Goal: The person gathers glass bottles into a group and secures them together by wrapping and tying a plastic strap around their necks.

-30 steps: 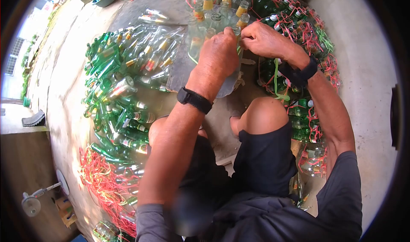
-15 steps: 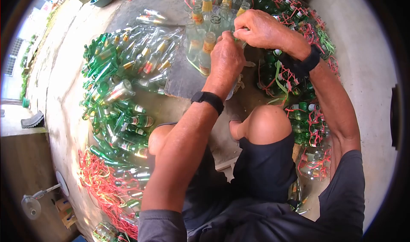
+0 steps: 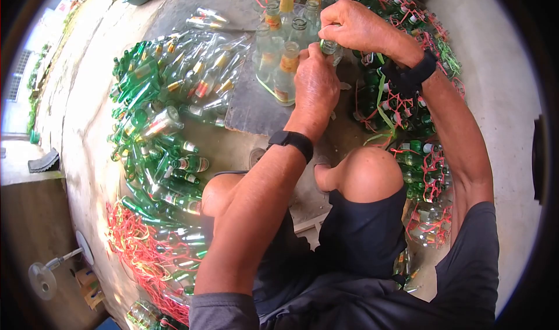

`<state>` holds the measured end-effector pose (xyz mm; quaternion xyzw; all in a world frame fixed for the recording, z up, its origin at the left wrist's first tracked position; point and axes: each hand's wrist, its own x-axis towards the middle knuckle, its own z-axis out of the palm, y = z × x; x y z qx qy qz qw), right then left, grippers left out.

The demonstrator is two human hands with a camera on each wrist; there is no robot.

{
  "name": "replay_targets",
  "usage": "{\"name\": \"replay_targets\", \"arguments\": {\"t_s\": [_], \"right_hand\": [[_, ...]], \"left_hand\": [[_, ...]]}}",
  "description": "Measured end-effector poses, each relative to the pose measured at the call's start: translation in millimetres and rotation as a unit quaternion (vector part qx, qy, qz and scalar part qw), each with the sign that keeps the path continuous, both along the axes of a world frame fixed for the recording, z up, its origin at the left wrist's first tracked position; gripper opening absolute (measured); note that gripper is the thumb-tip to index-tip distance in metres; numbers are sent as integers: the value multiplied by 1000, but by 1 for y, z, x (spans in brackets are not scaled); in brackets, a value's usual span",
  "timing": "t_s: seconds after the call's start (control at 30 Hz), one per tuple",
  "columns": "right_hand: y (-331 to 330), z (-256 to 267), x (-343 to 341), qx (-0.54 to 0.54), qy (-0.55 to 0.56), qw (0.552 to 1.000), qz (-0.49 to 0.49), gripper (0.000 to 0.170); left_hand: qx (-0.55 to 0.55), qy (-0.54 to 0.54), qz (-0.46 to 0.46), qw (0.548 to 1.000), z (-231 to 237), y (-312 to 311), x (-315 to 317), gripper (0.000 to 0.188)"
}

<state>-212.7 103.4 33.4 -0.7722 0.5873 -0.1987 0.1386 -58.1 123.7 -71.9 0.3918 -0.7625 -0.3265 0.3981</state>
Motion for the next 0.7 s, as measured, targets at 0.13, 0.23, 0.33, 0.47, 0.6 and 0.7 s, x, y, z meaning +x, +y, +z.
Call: {"name": "replay_targets", "arguments": {"t_s": [0.13,0.23,0.33,0.47,0.6,0.7], "right_hand": [[-6,-4,-7,1,31,1000,2,27],[-9,-8,-14,25,30,999,-15,30],[-8,-13,-18,12,24,999,-24,33],[0,-17,-19,-9,27,999,-42,33],[11,-22,-22,-20,18,998,-52,32],[18,-36,-22,-31,-16,997,-67,30]], "left_hand": [[-20,48,18,998,-2,2,-1,20],[-9,29,11,999,-1,3,0,21],[7,12,8,1000,1,5,1,23],[-6,44,20,999,0,5,-1,27],[-10,48,20,999,1,5,-1,27],[-19,42,21,999,1,4,-1,27]]}}
